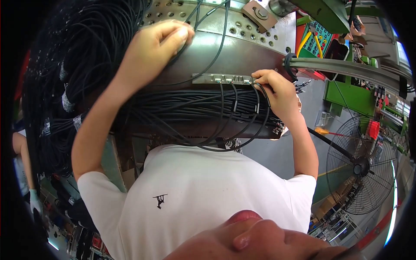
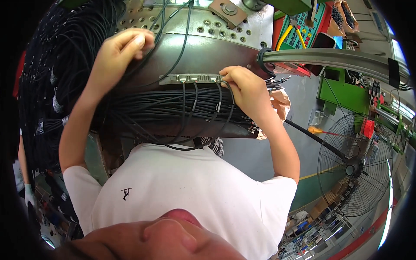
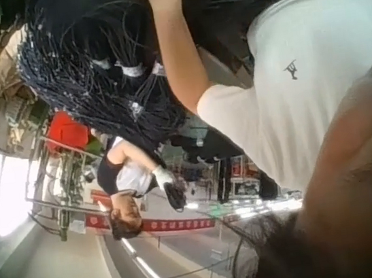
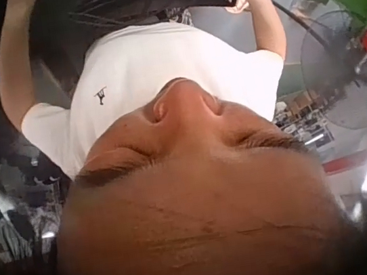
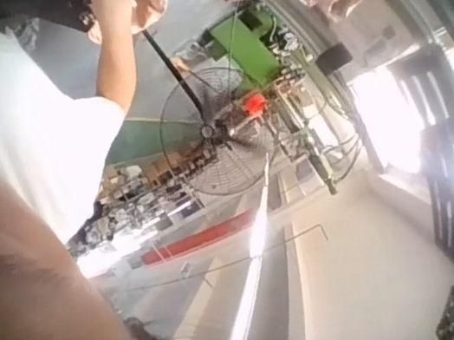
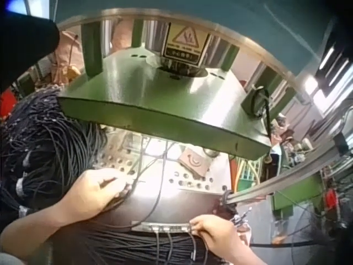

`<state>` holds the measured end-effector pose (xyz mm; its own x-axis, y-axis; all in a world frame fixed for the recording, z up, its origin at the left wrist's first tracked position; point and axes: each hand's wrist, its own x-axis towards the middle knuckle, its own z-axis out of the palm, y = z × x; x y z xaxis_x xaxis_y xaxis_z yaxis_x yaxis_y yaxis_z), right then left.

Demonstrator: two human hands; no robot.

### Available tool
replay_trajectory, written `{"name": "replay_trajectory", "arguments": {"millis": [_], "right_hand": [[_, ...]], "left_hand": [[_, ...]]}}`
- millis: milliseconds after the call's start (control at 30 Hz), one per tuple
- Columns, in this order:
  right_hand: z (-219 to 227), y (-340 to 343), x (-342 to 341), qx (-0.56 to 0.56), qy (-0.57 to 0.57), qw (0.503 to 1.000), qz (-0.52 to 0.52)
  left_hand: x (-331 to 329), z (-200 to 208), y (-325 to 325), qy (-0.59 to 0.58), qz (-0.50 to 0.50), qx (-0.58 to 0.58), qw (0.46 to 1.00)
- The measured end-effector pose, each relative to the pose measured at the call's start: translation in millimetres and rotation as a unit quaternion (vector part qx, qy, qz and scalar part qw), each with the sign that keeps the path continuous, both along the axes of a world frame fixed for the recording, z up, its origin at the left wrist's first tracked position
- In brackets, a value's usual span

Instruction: The person is assembling wiring harnesses by inserting cable connectors into a testing or assembly jig.

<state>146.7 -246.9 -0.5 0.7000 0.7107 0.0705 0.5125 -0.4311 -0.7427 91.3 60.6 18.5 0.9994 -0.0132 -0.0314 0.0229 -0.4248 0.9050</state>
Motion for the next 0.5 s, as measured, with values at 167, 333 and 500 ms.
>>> {"name": "replay_trajectory", "arguments": {"millis": [167,333,500], "right_hand": [[-2.6,-5.9,0.5,-0.029,-0.209,0.972,0.104],[2.0,-6.0,2.1,-0.061,-0.055,0.994,0.074],[20.7,45.6,84.0,0.099,-0.089,0.99,-0.045]], "left_hand": [[85.1,-35.7,16.1,0.066,0.09,-0.206,0.972],[94.6,-37.7,-42.4,0.168,0.056,-0.472,0.863],[94.5,-42.8,-35.7,0.212,0.005,-0.495,0.843]]}}
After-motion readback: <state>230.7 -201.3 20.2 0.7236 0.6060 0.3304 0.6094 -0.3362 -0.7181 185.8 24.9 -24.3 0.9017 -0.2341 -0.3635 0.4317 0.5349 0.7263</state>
